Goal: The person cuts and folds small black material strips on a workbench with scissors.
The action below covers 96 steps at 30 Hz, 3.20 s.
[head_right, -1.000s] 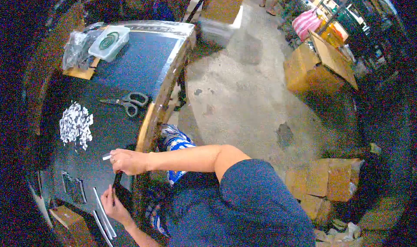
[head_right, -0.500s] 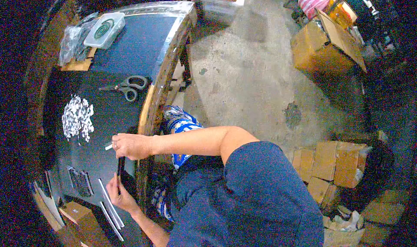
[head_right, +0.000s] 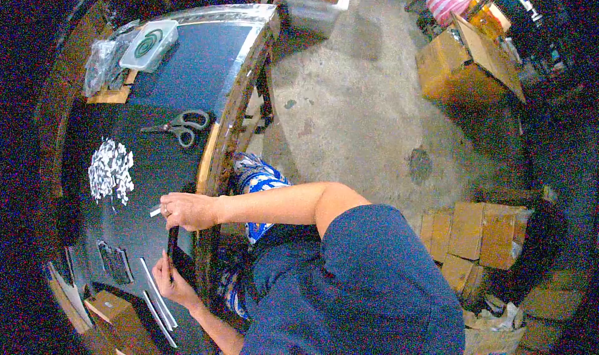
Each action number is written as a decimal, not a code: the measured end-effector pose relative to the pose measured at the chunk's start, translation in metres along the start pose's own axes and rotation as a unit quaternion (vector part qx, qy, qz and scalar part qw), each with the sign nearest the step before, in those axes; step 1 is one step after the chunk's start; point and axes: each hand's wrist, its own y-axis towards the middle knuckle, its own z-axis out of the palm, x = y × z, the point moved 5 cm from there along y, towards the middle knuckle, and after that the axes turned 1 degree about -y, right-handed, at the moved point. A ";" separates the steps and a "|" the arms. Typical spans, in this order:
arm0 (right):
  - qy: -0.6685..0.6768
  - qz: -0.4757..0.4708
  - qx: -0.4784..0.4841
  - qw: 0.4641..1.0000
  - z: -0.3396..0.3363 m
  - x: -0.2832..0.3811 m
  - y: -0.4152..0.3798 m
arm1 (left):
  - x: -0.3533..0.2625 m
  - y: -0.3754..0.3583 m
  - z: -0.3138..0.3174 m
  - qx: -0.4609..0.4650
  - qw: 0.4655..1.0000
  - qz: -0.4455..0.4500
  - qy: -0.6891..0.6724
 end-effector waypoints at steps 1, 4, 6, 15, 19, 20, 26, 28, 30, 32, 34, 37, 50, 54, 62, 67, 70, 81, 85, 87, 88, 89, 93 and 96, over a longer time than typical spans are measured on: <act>-0.003 0.001 -0.003 1.000 0.000 0.000 0.000 | 0.001 0.000 0.000 -0.010 1.000 0.000 -0.003; 0.023 0.011 0.010 1.000 -0.001 0.000 0.001 | 0.003 -0.002 -0.002 -0.024 1.000 0.011 -0.016; 0.025 0.010 0.006 1.000 0.001 -0.002 0.000 | 0.002 -0.002 -0.001 -0.027 0.999 0.005 -0.020; 0.096 0.047 0.009 0.994 -0.002 -0.005 0.007 | 0.006 -0.002 -0.002 -0.018 0.999 -0.006 -0.039; 0.118 0.050 0.032 0.991 -0.002 -0.008 0.008 | 0.004 -0.001 -0.001 -0.020 0.999 0.001 -0.045; 0.116 0.050 0.034 0.991 -0.001 -0.009 0.008 | 0.006 -0.001 -0.002 -0.021 0.999 0.000 -0.048; 0.155 0.074 0.009 0.985 0.001 -0.012 0.006 | 0.010 -0.002 0.000 -0.012 0.999 -0.010 -0.052; 0.155 0.079 -0.019 0.985 -0.001 -0.013 0.006 | 0.006 -0.001 0.000 -0.015 0.999 -0.007 -0.044; 0.130 0.081 0.003 0.988 -0.004 -0.009 0.008 | 0.005 0.000 -0.001 -0.022 0.999 -0.003 -0.049; 0.107 0.083 0.020 0.991 -0.004 -0.008 0.010 | 0.006 -0.001 -0.002 -0.026 0.998 0.003 -0.050; 0.105 0.076 0.022 0.991 -0.004 -0.007 0.011 | 0.010 -0.002 -0.002 -0.019 0.998 -0.012 -0.051; 0.131 0.093 -0.006 0.987 -0.011 -0.011 0.013 | 0.007 0.000 -0.003 -0.016 0.999 -0.002 -0.040; -0.193 0.272 0.022 0.942 -0.007 -0.037 0.033 | 0.008 -0.002 -0.001 -0.028 0.998 -0.016 -0.060; -0.194 0.292 0.063 0.934 -0.007 -0.045 0.038 | 0.005 0.001 0.002 -0.029 0.998 -0.006 -0.052; -0.082 0.294 0.058 0.950 -0.018 -0.057 0.034 | 0.004 0.006 -0.006 -0.057 0.996 -0.030 -0.065; -0.119 0.300 0.083 0.943 -0.021 -0.042 0.036 | 0.009 0.004 -0.005 -0.063 0.994 -0.028 -0.084; -0.178 0.287 0.100 0.936 -0.022 -0.036 0.038 | 0.009 0.003 -0.004 -0.060 0.994 -0.032 -0.082; -0.118 0.356 0.153 0.914 -0.016 -0.046 0.037 | 0.008 0.005 -0.006 -0.070 0.994 -0.016 -0.088; -0.022 0.429 0.129 0.894 -0.019 -0.041 0.038 | 0.010 0.005 -0.005 -0.065 0.994 -0.021 -0.089; -0.012 0.428 0.115 0.896 -0.021 -0.042 0.036 | 0.010 0.005 -0.004 -0.067 0.993 -0.021 -0.093; -0.033 0.386 0.109 0.915 -0.020 -0.042 0.035 | 0.010 0.005 -0.003 -0.068 0.993 -0.023 -0.089; -0.055 0.344 0.104 0.932 -0.021 -0.041 0.035 | 0.010 0.004 -0.003 -0.069 0.994 -0.027 -0.084; -0.053 0.278 0.041 0.958 -0.030 -0.034 0.039 | 0.010 0.004 -0.004 -0.079 0.993 -0.027 -0.088; 0.041 0.271 0.003 0.962 -0.034 -0.029 0.042 | 0.012 0.004 -0.004 -0.072 0.993 -0.042 -0.088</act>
